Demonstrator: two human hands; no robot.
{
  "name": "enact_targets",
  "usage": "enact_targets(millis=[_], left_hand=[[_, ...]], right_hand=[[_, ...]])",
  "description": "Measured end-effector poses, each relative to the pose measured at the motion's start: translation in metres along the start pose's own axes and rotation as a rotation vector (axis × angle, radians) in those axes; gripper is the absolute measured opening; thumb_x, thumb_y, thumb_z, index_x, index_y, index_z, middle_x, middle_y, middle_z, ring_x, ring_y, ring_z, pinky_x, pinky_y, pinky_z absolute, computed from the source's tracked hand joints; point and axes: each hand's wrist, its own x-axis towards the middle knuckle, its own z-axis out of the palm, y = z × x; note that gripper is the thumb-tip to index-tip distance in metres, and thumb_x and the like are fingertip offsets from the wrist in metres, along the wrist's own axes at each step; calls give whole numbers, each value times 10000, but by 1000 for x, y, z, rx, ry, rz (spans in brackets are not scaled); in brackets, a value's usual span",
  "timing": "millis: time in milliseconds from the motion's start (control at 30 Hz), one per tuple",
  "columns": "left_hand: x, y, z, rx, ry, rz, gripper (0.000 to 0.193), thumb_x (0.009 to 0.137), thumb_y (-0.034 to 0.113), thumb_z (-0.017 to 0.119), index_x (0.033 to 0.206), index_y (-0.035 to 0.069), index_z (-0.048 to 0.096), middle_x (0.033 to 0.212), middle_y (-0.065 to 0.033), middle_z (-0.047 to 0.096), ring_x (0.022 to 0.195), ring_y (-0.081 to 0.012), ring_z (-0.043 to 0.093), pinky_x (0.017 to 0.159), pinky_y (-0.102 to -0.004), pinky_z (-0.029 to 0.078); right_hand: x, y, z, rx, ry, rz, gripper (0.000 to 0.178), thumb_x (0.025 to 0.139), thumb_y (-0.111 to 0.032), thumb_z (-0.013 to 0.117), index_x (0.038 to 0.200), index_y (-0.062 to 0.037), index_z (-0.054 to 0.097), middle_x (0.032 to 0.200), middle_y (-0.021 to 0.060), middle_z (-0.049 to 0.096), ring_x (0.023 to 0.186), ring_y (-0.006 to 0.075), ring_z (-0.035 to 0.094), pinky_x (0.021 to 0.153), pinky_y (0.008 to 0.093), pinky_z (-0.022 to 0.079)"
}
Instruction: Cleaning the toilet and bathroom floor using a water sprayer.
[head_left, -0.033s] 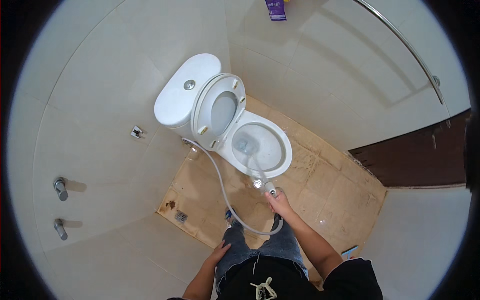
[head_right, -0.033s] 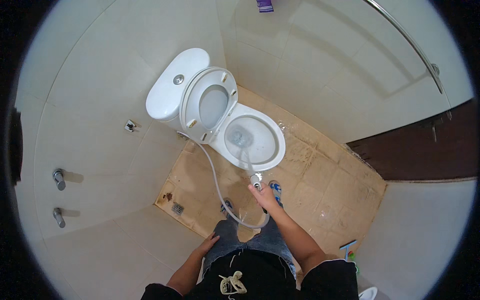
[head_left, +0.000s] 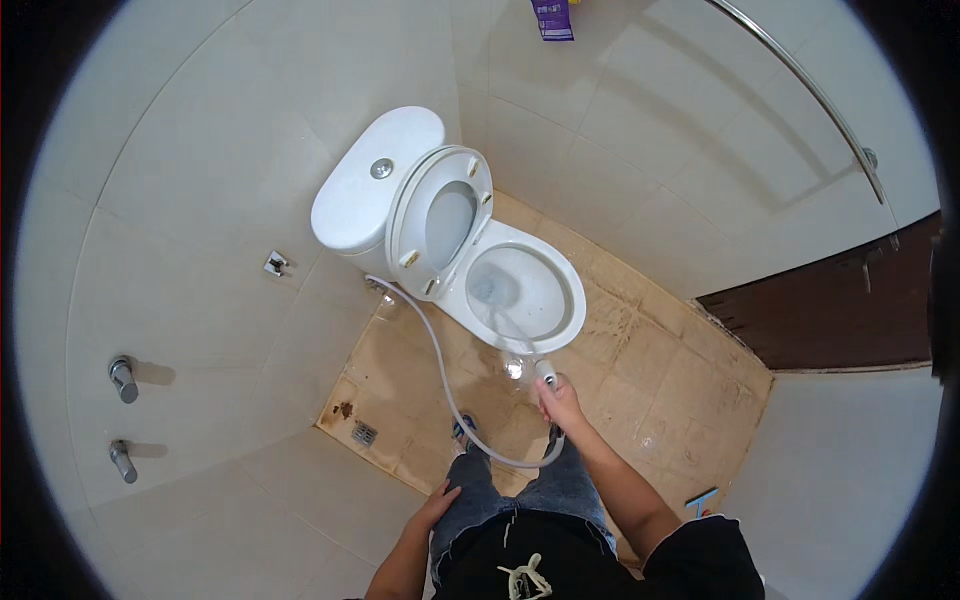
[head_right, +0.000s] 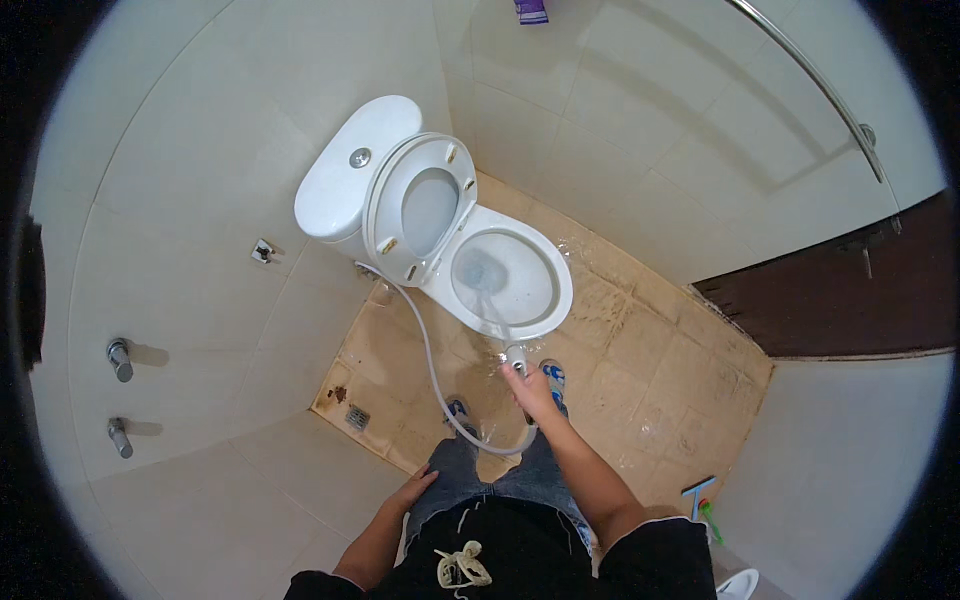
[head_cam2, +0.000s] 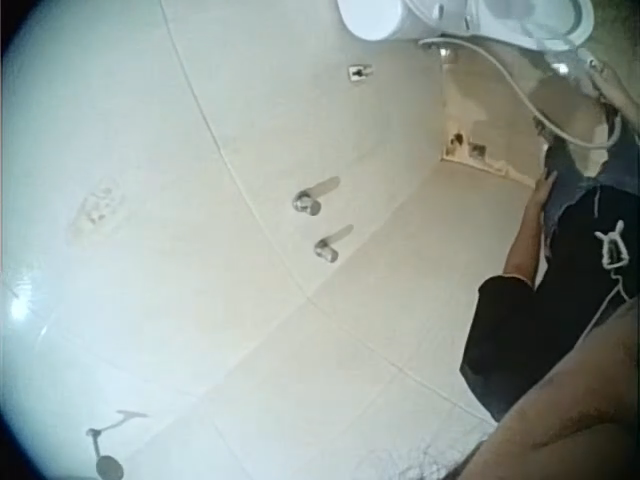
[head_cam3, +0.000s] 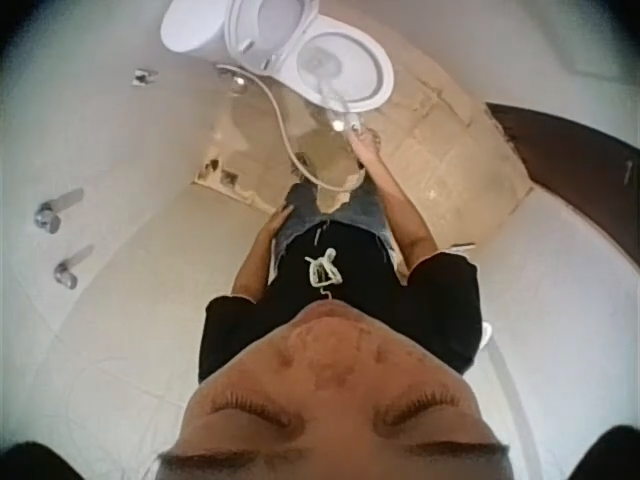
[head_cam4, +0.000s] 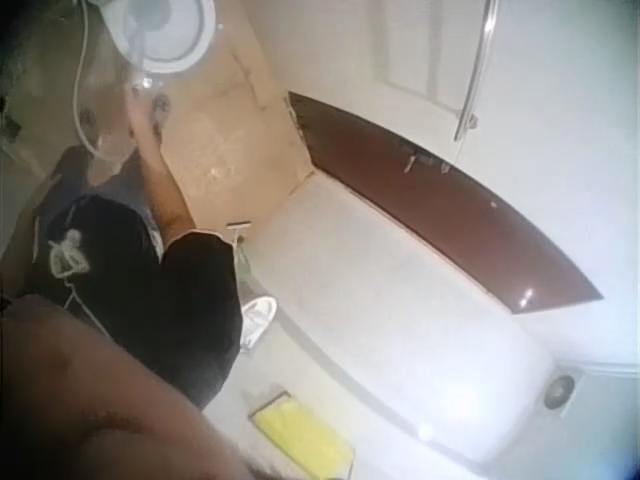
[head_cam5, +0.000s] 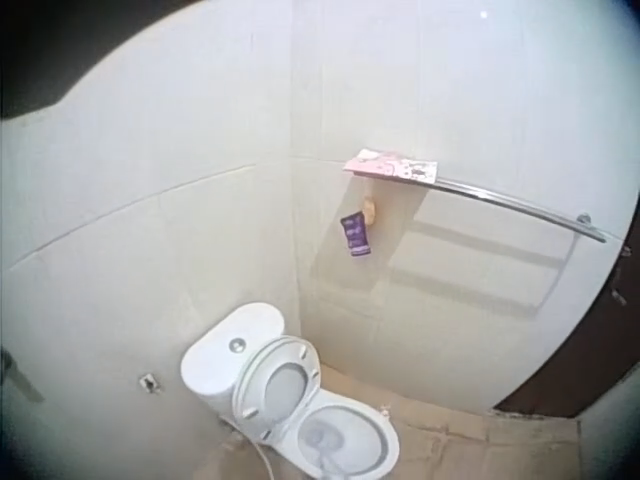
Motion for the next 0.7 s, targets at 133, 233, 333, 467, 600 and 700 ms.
enact_targets(millis=[133, 233, 333, 467, 600, 700], left_hand=[[30, -65, -40, -69, -60, 112, 734, 711, 458, 448, 1196, -36, 204, 1235, -184, 236, 1148, -254, 230, 928, -284, 195], [-1, -11, -47, 194, -92, 1, 710, 714, 458, 440, 1196, -16, 222, 1225, -176, 259, 1140, -251, 243, 904, -304, 248], [-32, 74, -49, 411, -219, -325, 646, 714, 447, 437, 1175, 16, 298, 1173, -160, 344, 1082, -240, 327, 834, -336, 329], [28, 110, -76, 207, -183, -73, 425, 715, 416, 457, 1029, 133, 494, 906, -63, 467, 929, -192, 434, 728, -359, 369], [42, 262, -22, -702, -82, 365, 265, 779, 290, 412, 979, 115, 410, 922, -28, 459, 856, -160, 433, 726, -310, 357], [116, 290, -33, -996, -112, 455, 287, 780, 254, 433, 1029, 121, 387, 1013, -37, 438, 950, -170, 404, 783, -341, 326]], right_hand=[[-8, -12, 37, 41, 66, -35, 309, 735, -347, 522, 667, -56, 444, 444, -18, 398, 339, 70, 398, 312, 208, 315], [-19, -41, 39, -12, 127, -96, 309, 735, -350, 522, 668, -58, 445, 445, -24, 394, 341, 66, 394, 309, 199, 310], [-26, -52, 26, 2, 201, -73, 327, 705, -362, 558, 707, -47, 471, 502, -13, 439, 427, 70, 427, 383, 207, 355], [-32, -71, 47, -262, -92, -311, 234, 703, -256, 582, 738, -43, 490, 582, -26, 483, 499, 38, 425, 427, 184, 348], [-40, -72, 41, -278, -151, -406, 288, 677, -248, 612, 830, -28, 510, 664, -6, 514, 603, 64, 460, 532, 205, 382], [-52, -108, 50, -390, -270, -301, 371, 662, -330, 607, 848, -22, 517, 670, 70, 526, 602, 129, 483, 565, 259, 402]])
